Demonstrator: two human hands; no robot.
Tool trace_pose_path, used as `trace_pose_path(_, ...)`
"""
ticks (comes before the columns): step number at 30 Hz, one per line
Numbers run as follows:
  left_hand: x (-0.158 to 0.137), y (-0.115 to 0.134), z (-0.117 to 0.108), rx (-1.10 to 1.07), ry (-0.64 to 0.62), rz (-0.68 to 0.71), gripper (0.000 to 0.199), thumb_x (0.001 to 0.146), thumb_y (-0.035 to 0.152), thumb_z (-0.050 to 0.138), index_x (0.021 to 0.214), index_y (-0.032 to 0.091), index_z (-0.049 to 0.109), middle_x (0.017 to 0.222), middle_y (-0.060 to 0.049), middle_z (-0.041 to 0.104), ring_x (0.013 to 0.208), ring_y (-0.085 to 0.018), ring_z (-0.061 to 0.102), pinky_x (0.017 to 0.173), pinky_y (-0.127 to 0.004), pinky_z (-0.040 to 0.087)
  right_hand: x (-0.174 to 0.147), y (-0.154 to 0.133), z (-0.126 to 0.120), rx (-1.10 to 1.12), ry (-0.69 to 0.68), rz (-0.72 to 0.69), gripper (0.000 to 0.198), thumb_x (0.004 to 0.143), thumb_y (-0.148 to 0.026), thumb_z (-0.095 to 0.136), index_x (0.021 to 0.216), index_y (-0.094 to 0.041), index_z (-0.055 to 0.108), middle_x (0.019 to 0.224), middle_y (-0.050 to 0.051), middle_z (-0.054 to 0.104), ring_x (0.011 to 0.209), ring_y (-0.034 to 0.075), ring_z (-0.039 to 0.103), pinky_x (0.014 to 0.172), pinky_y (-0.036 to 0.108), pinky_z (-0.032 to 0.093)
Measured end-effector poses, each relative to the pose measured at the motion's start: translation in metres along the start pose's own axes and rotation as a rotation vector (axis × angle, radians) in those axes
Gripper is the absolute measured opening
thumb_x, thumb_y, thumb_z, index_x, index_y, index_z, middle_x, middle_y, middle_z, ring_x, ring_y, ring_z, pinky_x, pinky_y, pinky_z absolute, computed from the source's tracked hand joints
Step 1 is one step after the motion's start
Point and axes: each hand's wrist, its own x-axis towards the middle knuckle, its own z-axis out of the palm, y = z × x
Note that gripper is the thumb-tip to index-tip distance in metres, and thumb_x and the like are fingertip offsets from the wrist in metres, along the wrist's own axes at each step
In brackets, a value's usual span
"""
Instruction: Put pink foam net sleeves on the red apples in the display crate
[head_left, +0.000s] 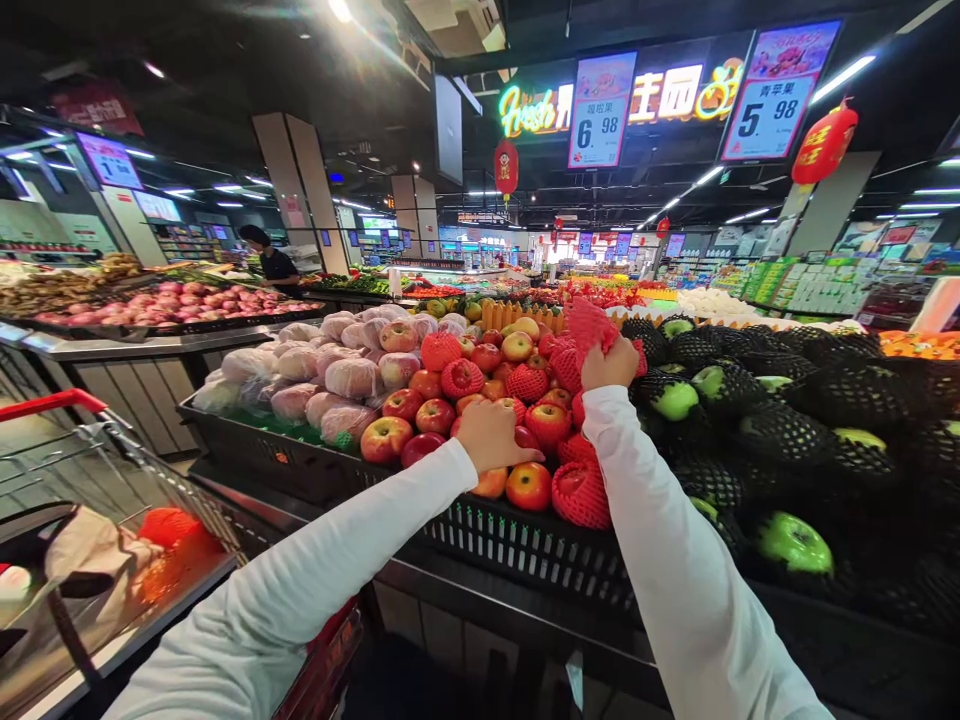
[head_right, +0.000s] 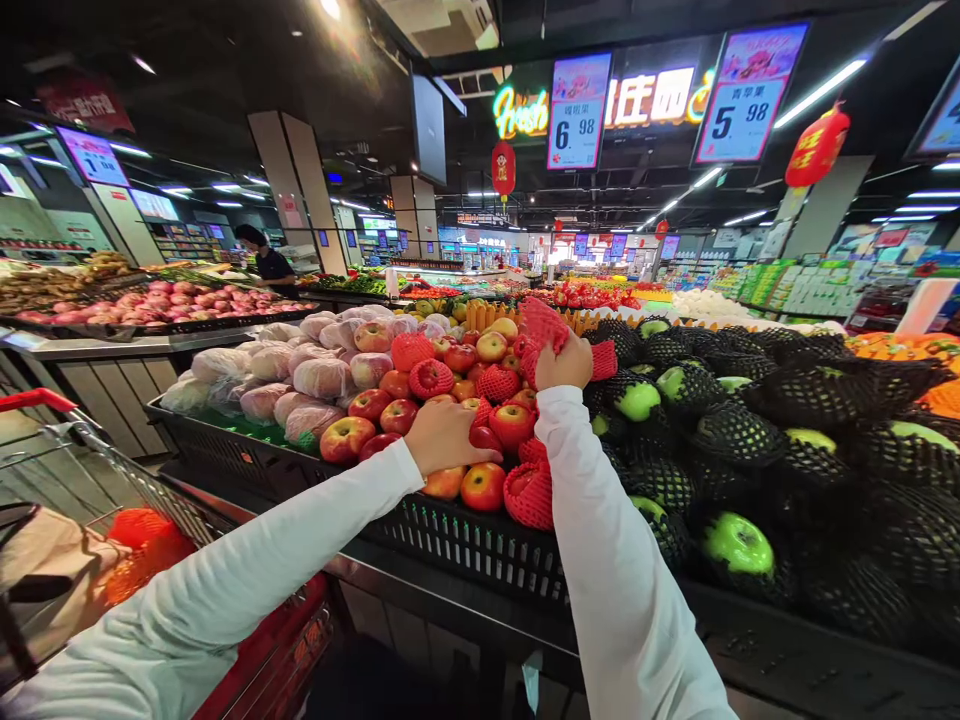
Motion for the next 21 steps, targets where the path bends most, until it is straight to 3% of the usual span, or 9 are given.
trace_pose_path(5, -0.005, 0.009, 0.005, -0.036, 0.161, -0.057, 0.077, 0.073, 0.077, 0.069, 0.117, 0.015, 0.058, 0.115, -0.021, 0.065, 0.109, -0.038, 0.062, 0.091, -0.046, 0.045, 0.001, 0.004, 0.004, 0.022, 0.046, 0.038, 0.023, 0.078, -0.030, 0.047, 0.075, -0.018, 0.066, 0.073, 0.012, 0.064, 0.078, 0.031, 0.058, 0.079, 0.046, 0.048)
trace_pose_path(11, -0.008, 0.012, 0.005, -0.094, -0.023, -0.155, 0.076, 0.076, 0.080, 0.062, 0.115, 0.015, 0.058, 0.100, -0.021, 0.070, 0.099, -0.040, 0.068, 0.079, -0.044, 0.047, -0.001, 0.002, 0.004, 0.007, 0.003, 0.057, 0.029, 0.080, -0.033, 0.045, 0.080, -0.015, 0.068, 0.078, 0.015, 0.067, 0.080, 0.032, 0.061, 0.081, 0.047, 0.049)
trace_pose_path(17, -0.004, 0.008, 0.010, -0.148, -0.029, -0.177, 0.070, 0.076, 0.068, 0.069, 0.117, 0.016, 0.050, 0.101, -0.018, 0.071, 0.100, -0.038, 0.069, 0.075, -0.040, 0.048, -0.001, 0.001, 0.004, 0.035, 0.027, 0.036, 0.032, 0.081, -0.035, 0.045, 0.087, -0.014, 0.068, 0.082, 0.016, 0.069, 0.084, 0.032, 0.062, 0.085, 0.049, 0.048)
trace_pose_path(21, -0.006, 0.002, 0.016, -0.283, 0.038, -0.201, 0.070, 0.070, 0.062, 0.073, 0.116, 0.018, 0.045, 0.101, -0.016, 0.070, 0.099, -0.038, 0.069, 0.076, -0.040, 0.047, 0.000, 0.001, 0.004, 0.045, 0.034, 0.032, 0.030, 0.082, -0.035, 0.045, 0.086, -0.016, 0.067, 0.085, 0.016, 0.070, 0.084, 0.032, 0.062, 0.086, 0.049, 0.048)
